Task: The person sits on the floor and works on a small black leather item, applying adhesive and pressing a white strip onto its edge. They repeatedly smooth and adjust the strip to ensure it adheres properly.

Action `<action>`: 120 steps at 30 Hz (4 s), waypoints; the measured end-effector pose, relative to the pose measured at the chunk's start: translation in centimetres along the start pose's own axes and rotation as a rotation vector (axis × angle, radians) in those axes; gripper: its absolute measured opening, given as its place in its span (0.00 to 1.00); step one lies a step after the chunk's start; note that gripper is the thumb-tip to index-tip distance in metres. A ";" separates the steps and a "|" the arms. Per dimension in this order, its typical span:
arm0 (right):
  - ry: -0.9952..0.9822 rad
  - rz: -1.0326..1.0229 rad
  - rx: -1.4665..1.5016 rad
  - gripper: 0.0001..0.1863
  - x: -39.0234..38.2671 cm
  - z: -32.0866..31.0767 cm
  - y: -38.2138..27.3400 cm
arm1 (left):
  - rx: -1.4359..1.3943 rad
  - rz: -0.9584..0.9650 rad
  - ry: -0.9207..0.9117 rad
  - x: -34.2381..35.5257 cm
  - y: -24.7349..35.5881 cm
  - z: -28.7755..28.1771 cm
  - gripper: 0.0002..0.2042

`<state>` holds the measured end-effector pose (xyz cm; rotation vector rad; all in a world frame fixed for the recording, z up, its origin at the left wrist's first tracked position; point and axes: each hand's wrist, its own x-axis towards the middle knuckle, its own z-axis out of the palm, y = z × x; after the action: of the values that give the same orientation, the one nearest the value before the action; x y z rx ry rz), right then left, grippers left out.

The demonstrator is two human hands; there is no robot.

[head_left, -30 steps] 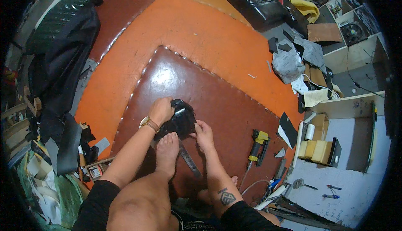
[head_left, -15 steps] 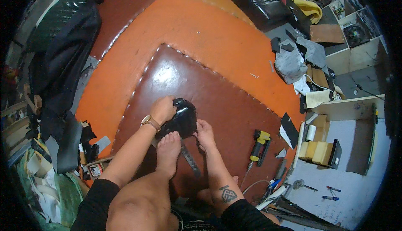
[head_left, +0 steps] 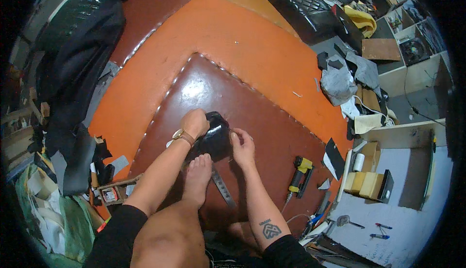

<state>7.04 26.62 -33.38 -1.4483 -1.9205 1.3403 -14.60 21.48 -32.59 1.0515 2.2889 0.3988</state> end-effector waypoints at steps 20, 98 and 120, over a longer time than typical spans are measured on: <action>-0.255 -0.031 -0.039 0.18 4.9 2.6 -3.9 | -0.898 -0.501 -0.022 -17.1 -8.1 1.7 0.29; 0.055 -0.209 -0.206 0.22 -5.5 -3.6 -6.4 | -0.516 0.183 0.389 -12.6 -1.5 2.2 0.27; -0.407 0.048 0.074 0.18 0.0 -4.4 -7.0 | -0.775 0.137 0.122 -8.6 -3.6 2.4 0.11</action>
<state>6.75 28.55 -25.30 -1.2658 -2.0567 1.8229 -10.78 12.65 -32.95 0.7799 1.8747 1.3028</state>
